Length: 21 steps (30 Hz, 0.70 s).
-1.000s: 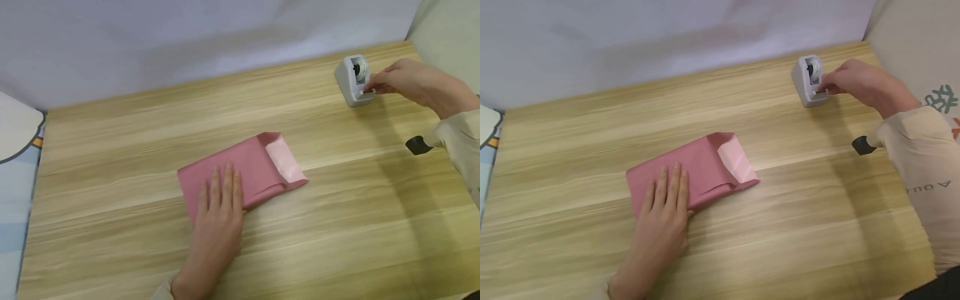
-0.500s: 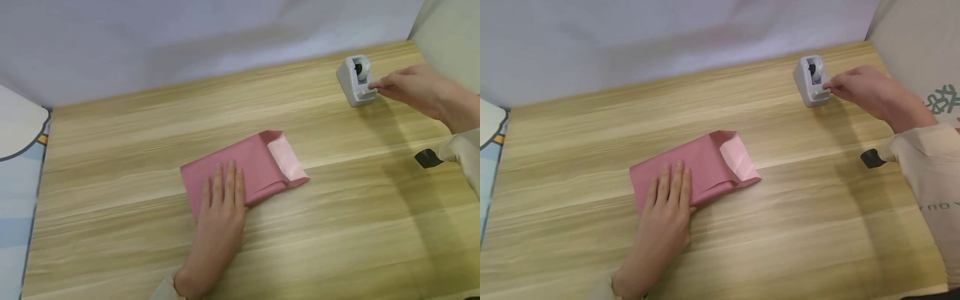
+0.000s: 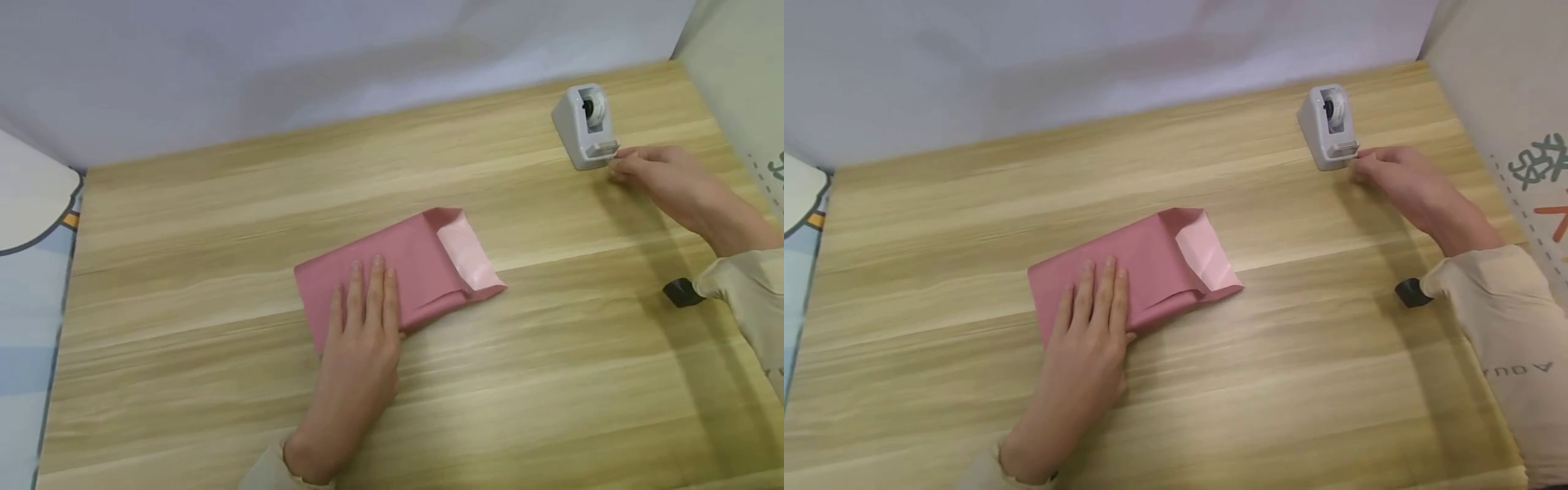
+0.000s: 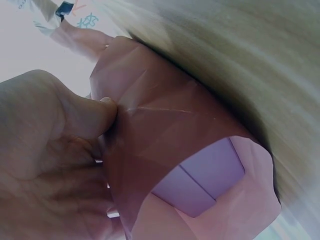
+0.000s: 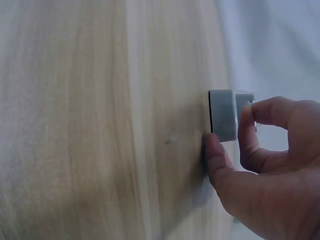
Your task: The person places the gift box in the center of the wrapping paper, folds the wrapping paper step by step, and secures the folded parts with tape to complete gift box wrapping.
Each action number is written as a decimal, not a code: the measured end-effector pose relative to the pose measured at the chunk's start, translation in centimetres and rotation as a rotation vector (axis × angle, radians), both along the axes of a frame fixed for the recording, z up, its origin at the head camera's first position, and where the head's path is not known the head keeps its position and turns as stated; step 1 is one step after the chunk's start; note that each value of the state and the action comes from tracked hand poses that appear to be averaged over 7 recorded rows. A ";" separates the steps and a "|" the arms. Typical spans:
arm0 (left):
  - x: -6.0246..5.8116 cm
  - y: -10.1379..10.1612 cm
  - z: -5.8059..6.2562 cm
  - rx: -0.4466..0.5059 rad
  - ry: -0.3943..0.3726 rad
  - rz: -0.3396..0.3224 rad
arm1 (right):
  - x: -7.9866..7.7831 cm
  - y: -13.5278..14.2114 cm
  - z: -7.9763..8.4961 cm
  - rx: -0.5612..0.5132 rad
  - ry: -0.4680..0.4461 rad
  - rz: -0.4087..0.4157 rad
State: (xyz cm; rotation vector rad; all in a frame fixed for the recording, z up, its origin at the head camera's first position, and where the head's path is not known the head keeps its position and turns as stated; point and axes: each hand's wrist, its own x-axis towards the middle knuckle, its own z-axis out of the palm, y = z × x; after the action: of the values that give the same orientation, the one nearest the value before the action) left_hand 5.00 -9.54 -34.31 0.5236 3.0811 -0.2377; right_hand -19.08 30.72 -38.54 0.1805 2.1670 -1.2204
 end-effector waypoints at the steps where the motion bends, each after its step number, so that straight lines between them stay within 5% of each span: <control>1: 0.0 0.0 0.0 -0.003 0.002 0.000 | 0.0 -0.1 -0.2 -0.017 0.013 -0.015; 4: 0.1 -0.1 0.2 -0.009 0.008 0.000 | 0.1 -0.5 -0.4 -0.043 0.035 -0.037; 10: 0.1 -0.3 0.5 -0.003 0.017 0.003 | -0.4 -1.4 0.0 0.135 0.050 -0.001; 15: -0.2 -0.5 0.4 0.007 0.029 0.001 | -0.8 -2.5 -0.9 0.250 0.180 0.005; 18: -0.5 -0.3 0.1 0.017 0.029 -0.007 | -0.8 -2.1 -1.1 0.205 0.202 -0.019; 21: -1.0 -0.3 -0.1 0.026 0.027 -0.028 | 0.4 -1.1 -0.6 0.115 0.106 -0.068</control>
State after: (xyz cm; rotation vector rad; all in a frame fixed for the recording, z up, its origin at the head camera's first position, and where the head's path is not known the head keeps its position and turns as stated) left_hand 4.00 -9.79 -34.45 0.5693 3.1089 -0.2077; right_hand -18.69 29.67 -39.17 0.2446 2.3418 -1.1671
